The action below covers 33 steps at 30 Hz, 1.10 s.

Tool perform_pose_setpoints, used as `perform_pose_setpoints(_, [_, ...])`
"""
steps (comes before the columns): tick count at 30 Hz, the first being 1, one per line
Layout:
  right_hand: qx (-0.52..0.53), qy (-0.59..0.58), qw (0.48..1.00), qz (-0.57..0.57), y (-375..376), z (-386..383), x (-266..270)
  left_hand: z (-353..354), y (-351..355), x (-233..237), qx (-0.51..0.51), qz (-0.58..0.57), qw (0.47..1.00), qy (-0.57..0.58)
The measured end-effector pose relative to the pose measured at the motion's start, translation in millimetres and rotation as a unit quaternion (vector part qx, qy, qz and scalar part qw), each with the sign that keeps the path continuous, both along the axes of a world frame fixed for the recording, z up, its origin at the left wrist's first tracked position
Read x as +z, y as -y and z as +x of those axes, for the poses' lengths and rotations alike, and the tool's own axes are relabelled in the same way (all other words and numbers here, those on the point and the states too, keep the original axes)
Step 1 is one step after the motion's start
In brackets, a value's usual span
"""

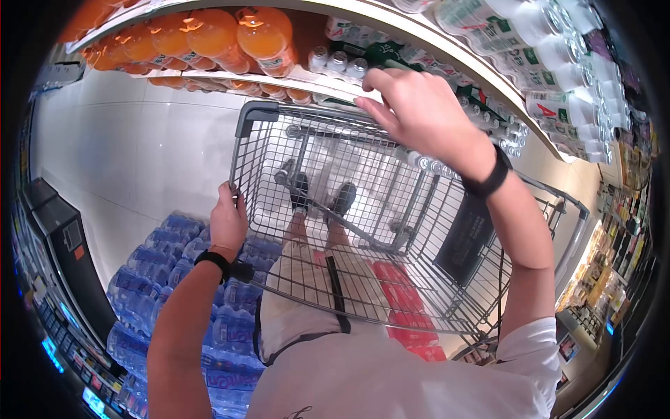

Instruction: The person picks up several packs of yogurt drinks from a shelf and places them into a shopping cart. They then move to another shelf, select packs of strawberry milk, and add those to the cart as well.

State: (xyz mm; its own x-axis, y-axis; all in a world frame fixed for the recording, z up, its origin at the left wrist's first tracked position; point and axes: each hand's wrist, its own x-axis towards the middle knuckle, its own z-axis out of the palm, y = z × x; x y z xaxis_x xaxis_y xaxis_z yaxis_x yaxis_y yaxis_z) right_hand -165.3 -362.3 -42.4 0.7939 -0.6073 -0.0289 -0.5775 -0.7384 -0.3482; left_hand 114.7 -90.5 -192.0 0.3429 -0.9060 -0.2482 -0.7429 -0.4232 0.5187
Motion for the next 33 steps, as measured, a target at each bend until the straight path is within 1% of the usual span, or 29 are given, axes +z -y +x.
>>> perform_pose_setpoints(3, [0.030, -0.196, 0.980, 0.019, 36, 35, -38, -1, -1, 1, 0.005, -0.001, 1.000, -0.005])
perform_pose_setpoints(5, [0.018, -0.235, 0.971, 0.030, 57, 51, -77, -3, 0, 0, 0.002, 0.012, 1.000, 0.004])
perform_pose_setpoints(6, [0.000, -0.276, 0.958, 0.075, 71, 61, -90, -2, 0, 0, 0.001, 0.021, 1.000, 0.010])
perform_pose_setpoints(7, [-0.025, -0.240, 0.964, 0.110, 86, 59, -117, -2, -2, -2, -0.003, 0.021, 1.000, 0.010])
perform_pose_setpoints(8, [-0.028, -0.240, 0.956, 0.164, 109, 58, -148, -2, 1, 3, -0.001, 0.049, 0.999, 0.000])
perform_pose_setpoints(9, [-0.014, -0.254, 0.958, 0.135, 122, 52, -165, -2, 0, 3, -0.004, 0.043, 0.999, 0.002])
perform_pose_setpoints(10, [-0.005, -0.306, 0.945, 0.117, 132, 53, -170, -2, 0, 3, -0.008, 0.036, 0.999, 0.003])
perform_pose_setpoints(11, [-0.017, -0.314, 0.944, 0.095, 142, 47, -189, -1, 0, 3, -0.009, 0.041, 0.999, -0.001])
perform_pose_setpoints(14, [-0.042, -0.319, 0.945, 0.063, 144, 43, -213, 0, 2, 8, -0.011, 0.046, 0.998, -0.029])
perform_pose_setpoints(16, [-0.041, -0.328, 0.943, 0.035, 134, 49, -214, 1, 4, 17, -0.013, 0.032, 0.998, -0.057])
perform_pose_setpoints(18, [-0.025, -0.339, 0.940, 0.018, 132, 61, -213, 3, 8, 19, -0.013, 0.042, 0.998, -0.043])
perform_pose_setpoints(20, [-0.009, -0.304, 0.952, 0.029, 137, 54, -223, 1, 10, 20, -0.024, 0.037, 0.998, -0.034])
perform_pose_setpoints(23, [-0.015, -0.343, 0.936, 0.076, 131, 64, -201, -2, 9, 18, -0.021, 0.046, 0.998, -0.025])
perform_pose_setpoints(26, [-0.039, -0.285, 0.955, 0.076, 119, 63, -188, -3, 8, 15, -0.023, 0.043, 0.999, -0.003])
perform_pose_setpoints(27, [-0.049, -0.290, 0.952, 0.083, 113, 65, -182, -3, 8, 14, -0.024, 0.042, 0.999, 0.002])
perform_pose_setpoints(30, [-0.058, -0.267, 0.962, 0.024, 75, 73, -124, -4, 10, 13, -0.024, 0.047, 0.999, 0.008])
perform_pose_setpoints(31, [-0.042, -0.225, 0.973, -0.015, 73, 63, -123, -3, 12, 16, -0.021, 0.059, 0.998, -0.006])
perform_pose_setpoints(33, [-0.022, -0.206, 0.978, -0.023, 59, 57, -95, -3, 11, 14, -0.023, 0.059, 0.998, 0.003])
